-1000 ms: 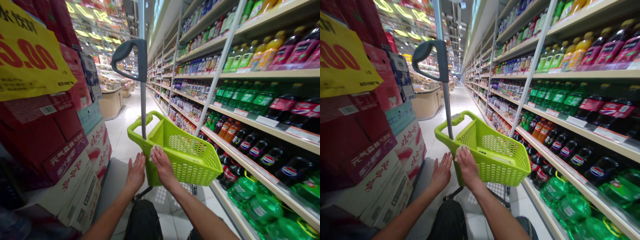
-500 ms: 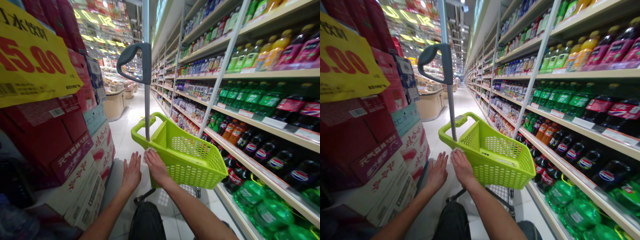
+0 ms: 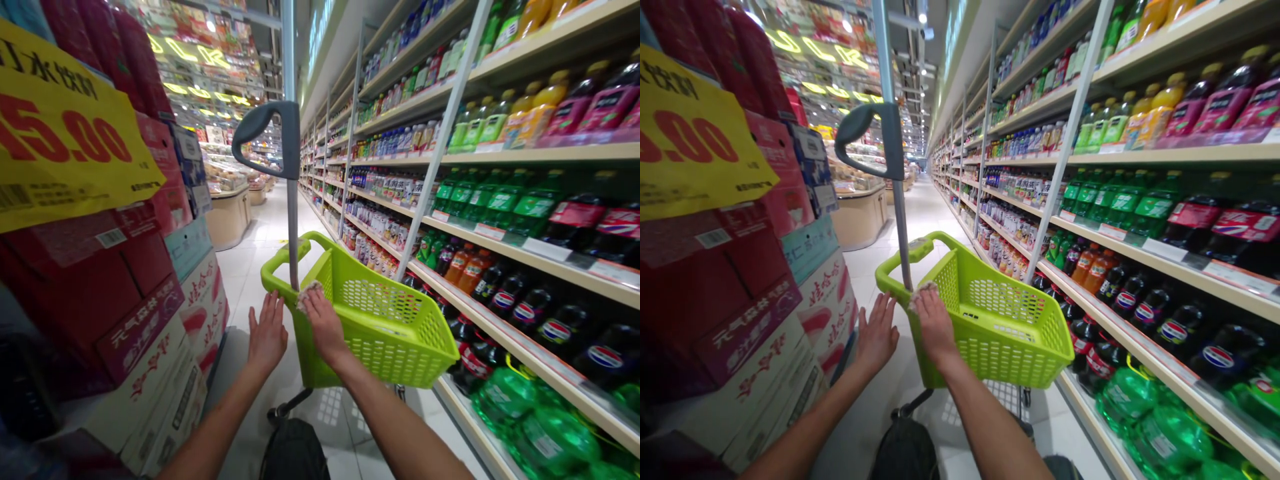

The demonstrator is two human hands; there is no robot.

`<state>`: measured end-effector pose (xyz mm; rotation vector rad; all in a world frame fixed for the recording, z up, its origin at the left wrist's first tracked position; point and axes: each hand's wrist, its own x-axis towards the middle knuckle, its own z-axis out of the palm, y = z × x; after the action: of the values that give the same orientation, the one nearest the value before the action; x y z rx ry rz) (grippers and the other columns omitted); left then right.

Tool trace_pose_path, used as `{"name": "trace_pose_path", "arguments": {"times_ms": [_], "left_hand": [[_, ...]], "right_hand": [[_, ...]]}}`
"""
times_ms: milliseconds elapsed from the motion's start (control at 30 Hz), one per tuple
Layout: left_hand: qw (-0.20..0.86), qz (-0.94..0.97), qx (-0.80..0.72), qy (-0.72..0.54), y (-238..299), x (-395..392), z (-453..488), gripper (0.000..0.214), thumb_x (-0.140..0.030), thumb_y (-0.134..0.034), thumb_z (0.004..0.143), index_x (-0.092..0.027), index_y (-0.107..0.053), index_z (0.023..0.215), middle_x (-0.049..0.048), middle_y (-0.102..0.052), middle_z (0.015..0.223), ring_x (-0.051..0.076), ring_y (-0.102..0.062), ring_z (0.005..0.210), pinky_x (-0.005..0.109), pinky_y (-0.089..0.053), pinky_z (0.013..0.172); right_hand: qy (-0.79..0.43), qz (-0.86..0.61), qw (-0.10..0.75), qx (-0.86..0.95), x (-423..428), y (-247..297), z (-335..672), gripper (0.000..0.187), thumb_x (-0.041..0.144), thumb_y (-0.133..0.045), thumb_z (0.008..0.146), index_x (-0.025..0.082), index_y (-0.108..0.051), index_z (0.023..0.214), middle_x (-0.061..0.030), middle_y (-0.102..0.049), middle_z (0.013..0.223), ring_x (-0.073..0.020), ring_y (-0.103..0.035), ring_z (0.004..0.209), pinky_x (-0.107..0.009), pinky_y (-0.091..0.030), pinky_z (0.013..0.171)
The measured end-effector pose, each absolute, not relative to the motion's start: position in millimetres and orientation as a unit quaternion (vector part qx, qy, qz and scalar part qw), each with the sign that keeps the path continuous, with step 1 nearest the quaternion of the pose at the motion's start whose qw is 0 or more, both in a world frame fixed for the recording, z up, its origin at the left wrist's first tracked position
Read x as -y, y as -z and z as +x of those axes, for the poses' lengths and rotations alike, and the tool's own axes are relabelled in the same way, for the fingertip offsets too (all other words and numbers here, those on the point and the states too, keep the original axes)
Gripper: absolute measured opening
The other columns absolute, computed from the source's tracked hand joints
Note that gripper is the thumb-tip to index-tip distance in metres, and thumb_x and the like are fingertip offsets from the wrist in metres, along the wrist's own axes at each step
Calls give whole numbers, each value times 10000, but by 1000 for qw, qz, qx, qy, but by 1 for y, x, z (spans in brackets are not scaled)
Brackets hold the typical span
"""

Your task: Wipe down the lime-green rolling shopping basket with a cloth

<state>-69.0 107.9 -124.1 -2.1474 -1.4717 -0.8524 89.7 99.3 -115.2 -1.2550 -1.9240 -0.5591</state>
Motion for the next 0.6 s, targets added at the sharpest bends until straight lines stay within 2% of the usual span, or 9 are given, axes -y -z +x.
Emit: {"name": "trace_pose_path", "arguments": {"times_ms": [133,333,500,600], "left_hand": [[202,-794,480,312,121,-104,-52,544,-95,-359,740,-87,-343,1283,134,-328,1385,221,-211,1313,488,-100,1068],[178,-819,457,298,111,-104,-24,537,-130,-380,728,-103,-397,1264,124,-358,1368,248,-239,1301,507,-105,1058],[165,-821,471,277,108,-104,-14,567,-125,-384,701,-95,-396,1268,108,-335,1378,254,-239,1301,524,-94,1056],[167,-832,457,264,113,-103,0,570,-120,-381,697,-91,-402,1265,110,-341,1376,256,-228,1304,531,-97,1055]], "right_hand": [[205,-542,414,702,-83,141,120,533,-40,-320,736,118,-481,1219,-141,-493,1249,-211,-307,1267,-427,-356,988],[169,-545,397,719,-86,138,111,494,15,-375,751,120,-480,1223,-136,-471,1276,-215,-335,1251,-426,-340,999],[207,-572,424,670,-68,161,170,567,-26,-296,720,145,-474,1231,-117,-505,1243,-199,-347,1244,-421,-339,998],[229,-602,433,631,-58,170,189,549,-18,-283,730,153,-498,1205,-111,-506,1242,-198,-338,1248,-402,-326,1006]]}}
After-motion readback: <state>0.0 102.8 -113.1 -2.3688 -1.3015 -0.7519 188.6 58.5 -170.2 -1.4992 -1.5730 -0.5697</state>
